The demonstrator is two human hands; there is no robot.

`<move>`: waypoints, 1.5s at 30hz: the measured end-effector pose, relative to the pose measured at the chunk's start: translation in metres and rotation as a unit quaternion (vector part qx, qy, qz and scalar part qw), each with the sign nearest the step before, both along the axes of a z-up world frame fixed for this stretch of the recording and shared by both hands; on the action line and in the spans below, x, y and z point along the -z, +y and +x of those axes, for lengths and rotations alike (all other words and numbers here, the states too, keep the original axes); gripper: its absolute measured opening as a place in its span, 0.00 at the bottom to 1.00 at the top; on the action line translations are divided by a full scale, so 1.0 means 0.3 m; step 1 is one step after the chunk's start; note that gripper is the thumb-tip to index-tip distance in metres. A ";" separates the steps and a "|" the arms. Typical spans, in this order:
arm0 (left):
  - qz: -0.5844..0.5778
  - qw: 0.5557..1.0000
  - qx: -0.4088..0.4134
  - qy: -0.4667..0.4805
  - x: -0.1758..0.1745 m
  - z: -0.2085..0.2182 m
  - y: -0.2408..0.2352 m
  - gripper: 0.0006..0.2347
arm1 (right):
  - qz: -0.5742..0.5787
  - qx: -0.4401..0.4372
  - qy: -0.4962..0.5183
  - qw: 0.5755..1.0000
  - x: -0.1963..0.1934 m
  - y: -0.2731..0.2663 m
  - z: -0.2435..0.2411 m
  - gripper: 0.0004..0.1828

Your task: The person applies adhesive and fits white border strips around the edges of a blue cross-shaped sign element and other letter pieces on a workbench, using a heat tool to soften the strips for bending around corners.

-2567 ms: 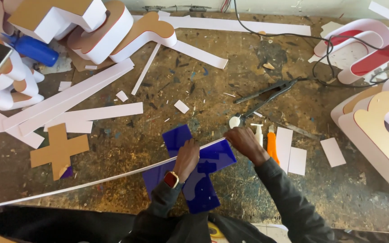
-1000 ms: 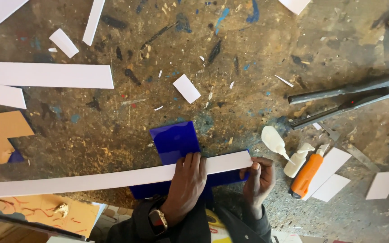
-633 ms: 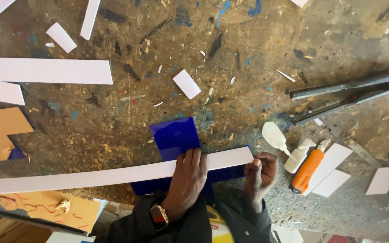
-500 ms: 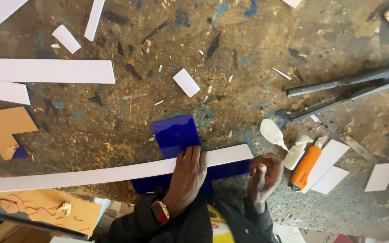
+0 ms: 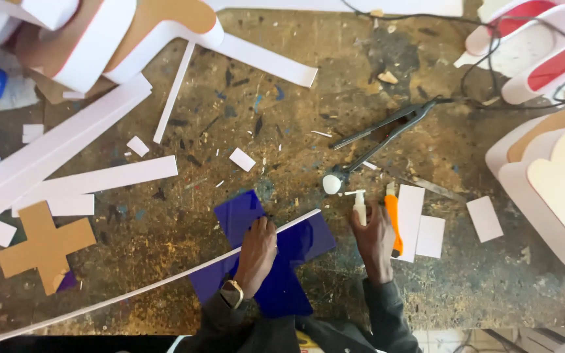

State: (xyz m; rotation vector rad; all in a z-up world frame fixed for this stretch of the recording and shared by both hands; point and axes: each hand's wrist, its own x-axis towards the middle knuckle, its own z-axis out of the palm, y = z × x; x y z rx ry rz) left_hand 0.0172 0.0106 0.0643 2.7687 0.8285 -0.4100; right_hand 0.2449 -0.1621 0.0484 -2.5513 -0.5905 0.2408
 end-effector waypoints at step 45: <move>0.005 0.984 -0.015 -0.179 0.198 -0.030 -0.011 0.06 | 0.256 0.022 -0.184 0.949 0.146 -0.087 -0.040 0.31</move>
